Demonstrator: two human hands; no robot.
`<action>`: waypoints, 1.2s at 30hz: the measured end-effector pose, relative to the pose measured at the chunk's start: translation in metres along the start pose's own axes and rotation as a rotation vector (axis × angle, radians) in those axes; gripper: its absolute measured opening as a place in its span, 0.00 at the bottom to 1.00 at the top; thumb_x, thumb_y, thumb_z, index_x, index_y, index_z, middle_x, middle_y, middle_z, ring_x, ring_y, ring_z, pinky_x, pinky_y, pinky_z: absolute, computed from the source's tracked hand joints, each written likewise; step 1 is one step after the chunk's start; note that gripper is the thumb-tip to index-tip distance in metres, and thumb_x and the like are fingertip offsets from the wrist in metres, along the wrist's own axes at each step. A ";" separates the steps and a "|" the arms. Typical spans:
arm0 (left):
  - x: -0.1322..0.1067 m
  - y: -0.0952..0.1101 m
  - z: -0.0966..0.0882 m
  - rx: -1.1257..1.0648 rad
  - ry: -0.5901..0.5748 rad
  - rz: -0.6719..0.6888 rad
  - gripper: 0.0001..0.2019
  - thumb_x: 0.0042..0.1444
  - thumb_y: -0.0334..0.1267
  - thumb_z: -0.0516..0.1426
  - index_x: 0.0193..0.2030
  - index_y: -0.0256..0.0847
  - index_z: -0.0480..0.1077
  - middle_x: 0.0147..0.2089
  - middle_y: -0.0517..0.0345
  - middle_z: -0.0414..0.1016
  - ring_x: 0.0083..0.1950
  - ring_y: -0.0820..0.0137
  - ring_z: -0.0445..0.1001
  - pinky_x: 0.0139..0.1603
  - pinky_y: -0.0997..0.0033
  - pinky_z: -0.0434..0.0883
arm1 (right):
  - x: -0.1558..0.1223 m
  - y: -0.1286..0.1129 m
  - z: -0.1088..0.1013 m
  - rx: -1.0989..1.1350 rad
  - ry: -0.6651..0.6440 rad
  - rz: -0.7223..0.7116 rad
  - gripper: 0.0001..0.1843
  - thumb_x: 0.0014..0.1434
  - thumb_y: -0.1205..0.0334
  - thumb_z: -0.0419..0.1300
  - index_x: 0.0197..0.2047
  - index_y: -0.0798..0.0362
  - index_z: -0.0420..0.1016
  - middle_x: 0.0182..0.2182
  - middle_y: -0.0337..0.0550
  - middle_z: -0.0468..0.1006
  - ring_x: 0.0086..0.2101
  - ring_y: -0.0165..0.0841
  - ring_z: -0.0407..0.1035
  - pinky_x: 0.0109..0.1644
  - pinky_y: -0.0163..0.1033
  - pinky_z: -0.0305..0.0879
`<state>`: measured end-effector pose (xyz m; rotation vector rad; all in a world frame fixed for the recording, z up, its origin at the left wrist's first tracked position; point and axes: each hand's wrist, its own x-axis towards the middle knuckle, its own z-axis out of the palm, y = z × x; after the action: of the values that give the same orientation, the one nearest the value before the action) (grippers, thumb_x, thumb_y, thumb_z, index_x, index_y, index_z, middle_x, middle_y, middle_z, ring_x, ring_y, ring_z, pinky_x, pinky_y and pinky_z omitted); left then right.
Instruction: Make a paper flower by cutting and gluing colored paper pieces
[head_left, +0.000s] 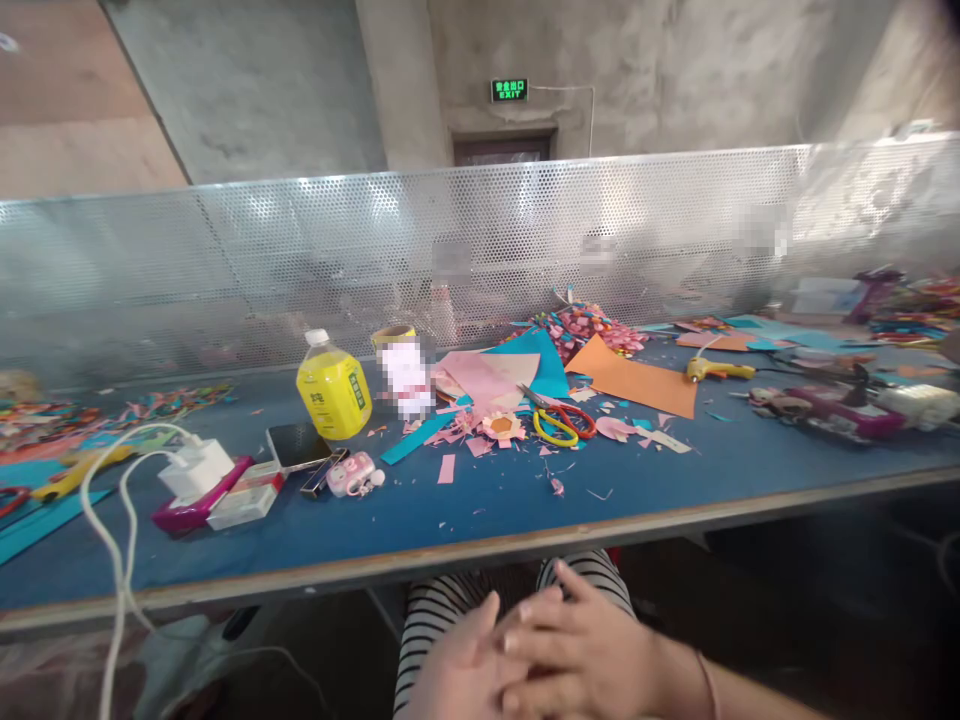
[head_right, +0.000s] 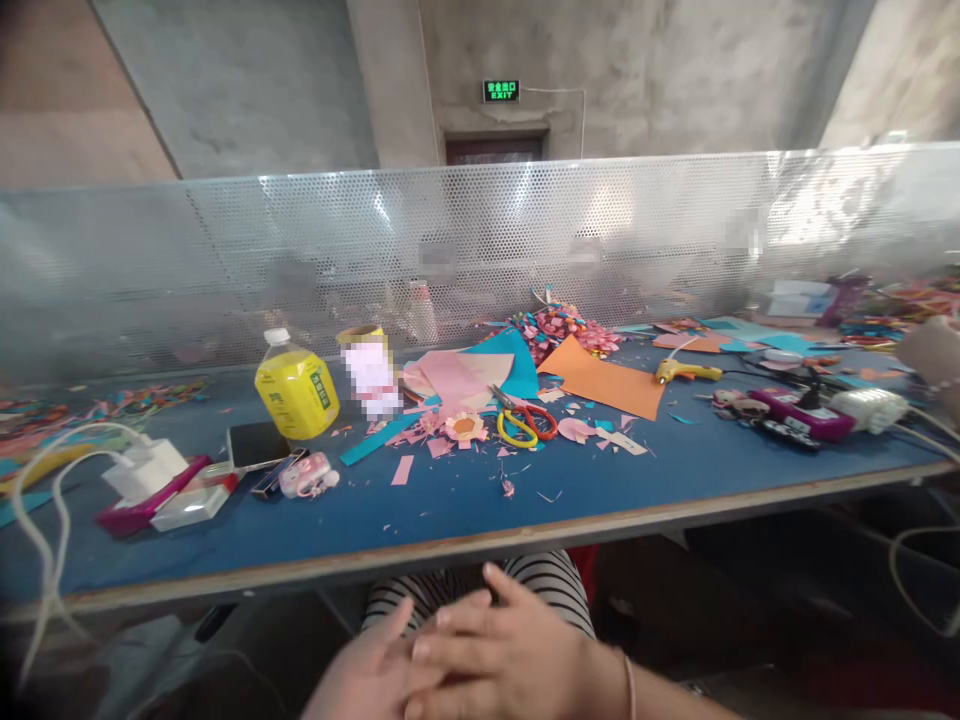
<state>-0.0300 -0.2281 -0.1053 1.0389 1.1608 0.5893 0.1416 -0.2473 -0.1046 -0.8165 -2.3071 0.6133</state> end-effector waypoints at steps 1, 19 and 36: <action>-0.005 0.028 -0.005 -0.023 0.000 0.081 0.35 0.50 0.64 0.36 0.54 0.45 0.64 0.42 0.49 0.74 0.40 0.59 0.74 0.42 0.50 0.69 | 0.020 0.009 -0.026 -0.061 -0.113 -0.160 0.14 0.52 0.46 0.54 0.44 0.25 0.68 0.45 0.25 0.73 0.51 0.31 0.63 0.62 0.47 0.42; 0.168 0.184 -0.087 1.145 0.559 0.645 0.10 0.46 0.37 0.54 0.32 0.37 0.74 0.38 0.50 0.76 0.42 0.63 0.71 0.43 0.68 0.65 | 0.187 0.153 -0.127 -0.081 -0.022 0.399 0.23 0.48 0.61 0.60 0.47 0.61 0.68 0.35 0.48 0.76 0.31 0.30 0.69 0.34 0.31 0.63; 0.165 0.189 -0.075 0.381 0.216 0.716 0.15 0.40 0.46 0.59 0.30 0.36 0.71 0.29 0.57 0.73 0.34 0.69 0.70 0.37 0.72 0.64 | 0.196 0.137 -0.134 0.421 0.499 0.389 0.07 0.46 0.67 0.56 0.32 0.57 0.69 0.22 0.35 0.67 0.23 0.23 0.62 0.28 0.31 0.63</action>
<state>-0.0223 0.0169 -0.0149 1.7782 1.0946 1.0850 0.1637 0.0112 -0.0145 -1.0703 -1.5112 0.9059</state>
